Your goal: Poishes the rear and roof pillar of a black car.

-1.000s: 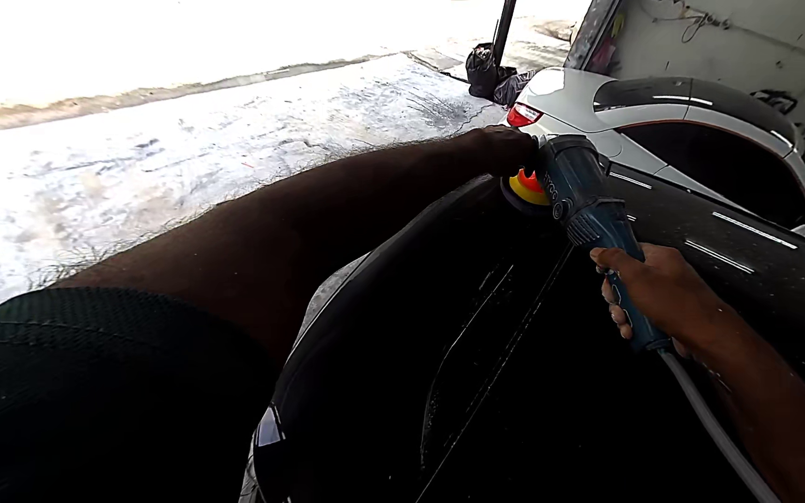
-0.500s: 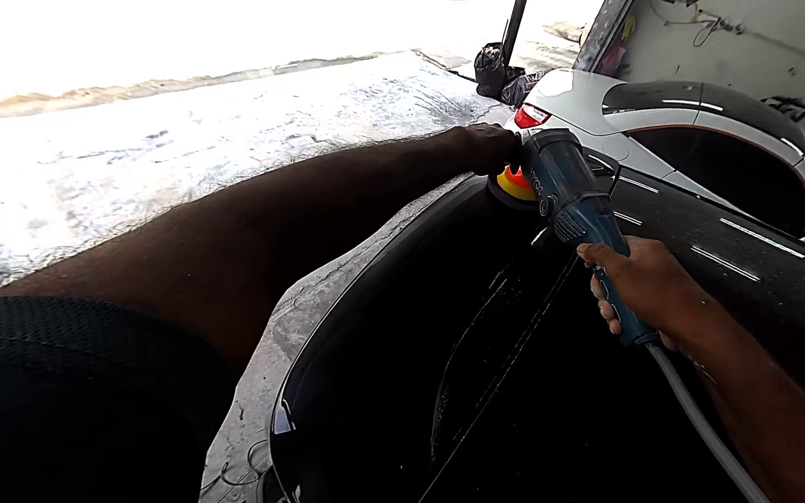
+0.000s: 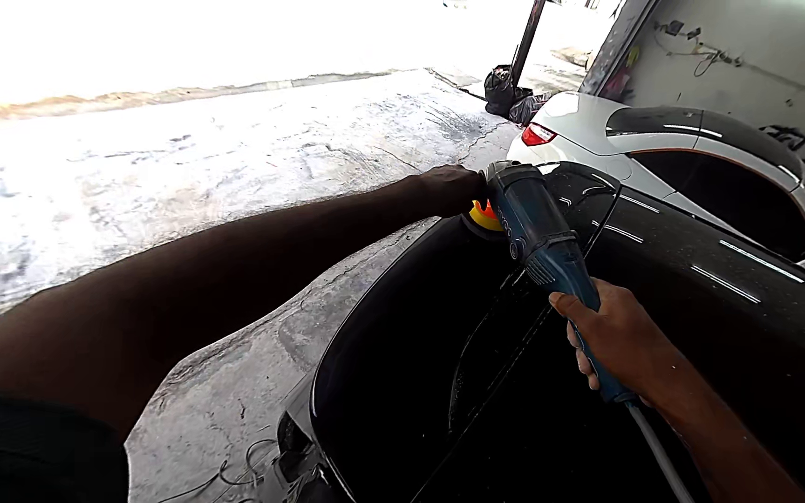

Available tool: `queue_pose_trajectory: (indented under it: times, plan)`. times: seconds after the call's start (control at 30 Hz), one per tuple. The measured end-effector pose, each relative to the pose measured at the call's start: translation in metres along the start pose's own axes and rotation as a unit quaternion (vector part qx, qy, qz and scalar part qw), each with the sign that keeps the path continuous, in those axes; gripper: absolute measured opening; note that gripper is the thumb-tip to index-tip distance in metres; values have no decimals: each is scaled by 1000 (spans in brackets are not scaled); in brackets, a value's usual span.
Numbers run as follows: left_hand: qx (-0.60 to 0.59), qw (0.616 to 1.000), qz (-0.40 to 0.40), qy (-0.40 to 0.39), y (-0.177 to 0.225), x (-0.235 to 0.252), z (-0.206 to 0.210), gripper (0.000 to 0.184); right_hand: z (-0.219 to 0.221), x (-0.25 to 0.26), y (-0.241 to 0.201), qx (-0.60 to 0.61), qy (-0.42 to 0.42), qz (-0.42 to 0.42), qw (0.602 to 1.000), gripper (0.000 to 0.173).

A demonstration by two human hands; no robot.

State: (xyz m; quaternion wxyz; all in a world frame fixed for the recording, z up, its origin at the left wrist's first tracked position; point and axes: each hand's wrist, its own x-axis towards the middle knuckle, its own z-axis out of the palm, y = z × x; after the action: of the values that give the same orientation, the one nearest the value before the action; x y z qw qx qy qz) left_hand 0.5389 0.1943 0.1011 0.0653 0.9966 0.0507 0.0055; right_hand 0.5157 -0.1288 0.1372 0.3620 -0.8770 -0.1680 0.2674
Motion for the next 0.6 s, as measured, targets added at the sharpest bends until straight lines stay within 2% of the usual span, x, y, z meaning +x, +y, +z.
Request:
queue_pose_trajectory:
  times: [0.3, 0.43, 0.6]
  plan:
    - [-10, 997, -77, -16, 6, -89, 3, 20, 23, -48, -2, -53, -58, -10, 997, 36]
    - [-16, 991, -135, -16, 8, -124, 9, 23, 29, -68, -3, -84, -80, -27, 993, 39]
    - [-7, 989, -146, 27, -8, -162, 41, 22, 36, -90, -1, -104, -108, -50, 987, 43]
